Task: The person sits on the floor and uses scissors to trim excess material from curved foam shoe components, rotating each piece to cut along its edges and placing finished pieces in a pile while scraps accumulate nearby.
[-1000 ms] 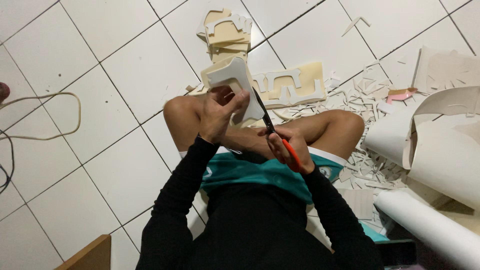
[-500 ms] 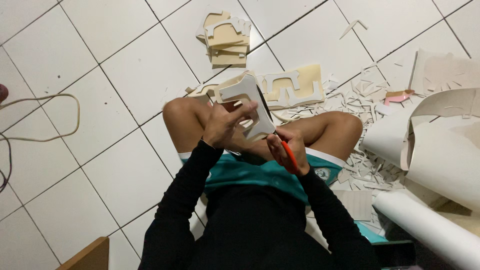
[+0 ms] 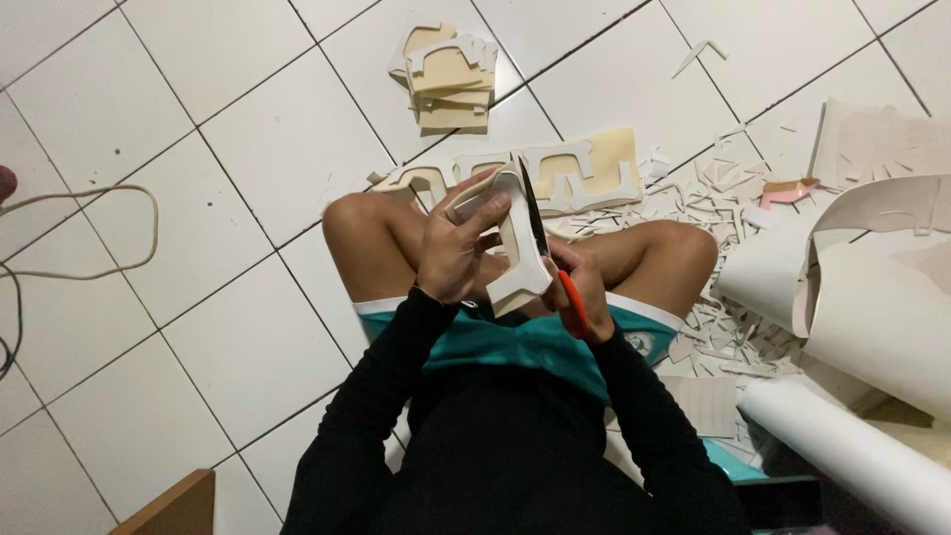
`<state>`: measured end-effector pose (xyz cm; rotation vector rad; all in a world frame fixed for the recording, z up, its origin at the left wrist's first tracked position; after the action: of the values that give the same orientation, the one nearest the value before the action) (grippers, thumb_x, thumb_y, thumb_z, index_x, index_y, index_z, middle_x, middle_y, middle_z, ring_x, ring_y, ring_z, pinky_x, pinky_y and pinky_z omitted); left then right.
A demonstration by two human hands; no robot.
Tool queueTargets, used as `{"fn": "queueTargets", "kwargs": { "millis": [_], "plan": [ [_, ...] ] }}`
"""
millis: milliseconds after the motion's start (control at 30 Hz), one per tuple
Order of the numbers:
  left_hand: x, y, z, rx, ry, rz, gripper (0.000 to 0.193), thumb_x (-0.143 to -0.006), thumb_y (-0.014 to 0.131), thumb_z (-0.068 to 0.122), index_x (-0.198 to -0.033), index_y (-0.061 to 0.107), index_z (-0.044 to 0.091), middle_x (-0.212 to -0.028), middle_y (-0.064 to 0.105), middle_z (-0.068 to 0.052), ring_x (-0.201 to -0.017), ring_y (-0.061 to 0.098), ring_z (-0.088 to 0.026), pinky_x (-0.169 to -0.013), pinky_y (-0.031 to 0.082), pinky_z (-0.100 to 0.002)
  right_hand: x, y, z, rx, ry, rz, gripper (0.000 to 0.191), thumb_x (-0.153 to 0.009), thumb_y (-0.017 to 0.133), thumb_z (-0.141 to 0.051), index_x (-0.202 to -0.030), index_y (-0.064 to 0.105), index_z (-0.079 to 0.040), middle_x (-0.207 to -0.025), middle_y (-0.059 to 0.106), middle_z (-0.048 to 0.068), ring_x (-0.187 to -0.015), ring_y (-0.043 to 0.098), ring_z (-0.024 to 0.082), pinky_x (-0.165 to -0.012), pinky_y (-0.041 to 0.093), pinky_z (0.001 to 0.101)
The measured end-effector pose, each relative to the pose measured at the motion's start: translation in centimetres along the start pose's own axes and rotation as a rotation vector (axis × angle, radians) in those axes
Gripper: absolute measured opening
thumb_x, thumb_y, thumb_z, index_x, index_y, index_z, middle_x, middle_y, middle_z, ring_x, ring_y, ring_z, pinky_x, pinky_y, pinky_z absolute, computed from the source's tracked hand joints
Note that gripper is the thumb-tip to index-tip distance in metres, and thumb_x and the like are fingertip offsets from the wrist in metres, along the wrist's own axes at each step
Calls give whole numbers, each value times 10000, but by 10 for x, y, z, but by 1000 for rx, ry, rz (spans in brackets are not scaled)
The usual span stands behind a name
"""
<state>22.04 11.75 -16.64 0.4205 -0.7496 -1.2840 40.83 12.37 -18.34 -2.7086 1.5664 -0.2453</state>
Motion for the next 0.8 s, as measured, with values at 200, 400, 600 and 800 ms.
{"fn": "queueTargets", "kwargs": {
  "millis": [200,400,600,800],
  "plan": [
    [2,0,20,-130,-35,-75,544,-906,781,165,-1403,604,33,-1178,705,-75,-1024,700,-148,-856,621,-330,10,0,-6,-198,58,-82,524,-1037,610,-508,-1076,651,13,-670,489,-51,-534,437,23,-481,318,187],
    [1,-6,45,-501,31,-220,514,-917,788,196,-1389,640,58,-1154,744,-62,-1045,705,-125,-925,600,-271,11,-15,-8,-73,74,-179,599,-979,601,-541,-1189,659,17,-677,544,-62,-517,455,10,-468,335,174],
    [3,-10,49,-545,18,-243,493,-923,788,202,-1371,661,40,-1146,752,-86,-1025,699,-131,-890,594,-269,10,-27,12,92,-63,-136,480,-1093,649,-466,-1057,691,11,-682,537,-39,-589,457,27,-521,346,183],
    [-32,-29,32,-331,116,26,540,-957,724,264,-1384,601,-43,-1137,729,-108,-987,731,-178,-812,673,-325,11,-27,28,-264,146,-25,416,-1052,517,-436,-1043,579,-24,-631,431,-38,-439,402,53,-383,320,209]
  ]
}}
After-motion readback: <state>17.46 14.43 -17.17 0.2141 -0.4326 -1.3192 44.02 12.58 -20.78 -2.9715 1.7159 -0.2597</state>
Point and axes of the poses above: each hand's wrist, its own x-axis away from the middle knuckle, its own y-axis out of the palm, z = x × y, the point moved 3 cm from there along -x, towards the middle knuckle
